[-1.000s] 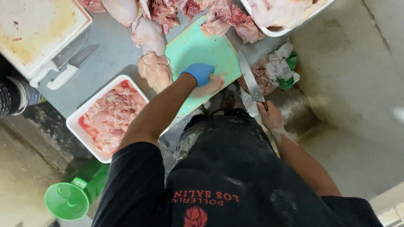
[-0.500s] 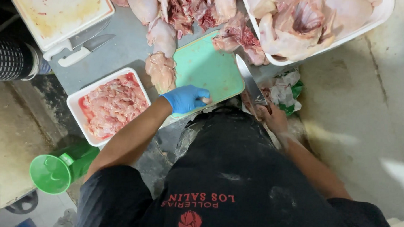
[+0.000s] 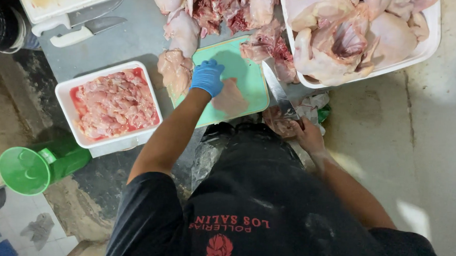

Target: Cutting and deboning raw chicken into smaller pieces on a cutting board in a food processing environment.

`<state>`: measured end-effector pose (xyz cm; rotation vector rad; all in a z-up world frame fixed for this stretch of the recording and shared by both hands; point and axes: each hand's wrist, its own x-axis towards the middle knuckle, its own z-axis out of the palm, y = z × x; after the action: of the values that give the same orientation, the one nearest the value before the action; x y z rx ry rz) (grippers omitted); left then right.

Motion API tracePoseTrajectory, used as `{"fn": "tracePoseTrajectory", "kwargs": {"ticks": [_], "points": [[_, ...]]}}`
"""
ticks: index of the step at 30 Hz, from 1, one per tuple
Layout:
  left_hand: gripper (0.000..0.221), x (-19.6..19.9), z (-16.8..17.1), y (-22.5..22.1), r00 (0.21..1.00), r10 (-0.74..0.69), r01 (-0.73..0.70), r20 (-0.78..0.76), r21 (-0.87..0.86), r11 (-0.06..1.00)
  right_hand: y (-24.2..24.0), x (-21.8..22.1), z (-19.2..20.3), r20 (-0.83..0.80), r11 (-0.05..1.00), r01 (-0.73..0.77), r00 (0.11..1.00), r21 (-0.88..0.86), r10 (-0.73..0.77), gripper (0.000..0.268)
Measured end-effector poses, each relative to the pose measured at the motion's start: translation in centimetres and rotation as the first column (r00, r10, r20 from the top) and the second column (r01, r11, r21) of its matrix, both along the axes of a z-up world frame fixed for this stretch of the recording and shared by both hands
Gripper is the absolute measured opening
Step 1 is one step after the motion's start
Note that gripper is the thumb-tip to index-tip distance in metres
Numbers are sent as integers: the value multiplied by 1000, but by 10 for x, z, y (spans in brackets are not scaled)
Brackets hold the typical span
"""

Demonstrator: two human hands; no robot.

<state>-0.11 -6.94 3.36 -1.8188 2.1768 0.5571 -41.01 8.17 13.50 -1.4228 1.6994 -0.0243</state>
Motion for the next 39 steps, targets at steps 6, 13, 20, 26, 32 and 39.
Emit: {"fn": "tracePoseTrajectory", "kwargs": {"ticks": [6, 13, 20, 26, 32, 39], "points": [[29, -36, -72, 18, 998, -48, 53, -43, 124, 991, 6, -3, 2, -8, 999, 36, 999, 13, -36, 69], [38, -29, 14, -1, 862, 253, -246, -439, 73, 967, 14, 2, 23, 72, 996, -28, 997, 80, 22, 63], [41, 16, 8, 48, 930, 285, -313, -232, -95, 945, -4, 33, 63, -19, 927, -372, 928, 50, 373, 55], [45, 18, -18, 54, 868, 428, -437, -251, 23, 899, -22, 71, 46, -239, 827, -562, 799, 29, 552, 43], [35, 22, -14, 48, 782, 521, -514, -341, 118, 849, -51, 103, 19, -313, 740, -670, 692, 53, 650, 52], [22, 12, 46, 45, 770, 599, -543, -221, 266, 796, -47, 116, 17, -505, 639, -758, 607, -136, 613, 37]]}}
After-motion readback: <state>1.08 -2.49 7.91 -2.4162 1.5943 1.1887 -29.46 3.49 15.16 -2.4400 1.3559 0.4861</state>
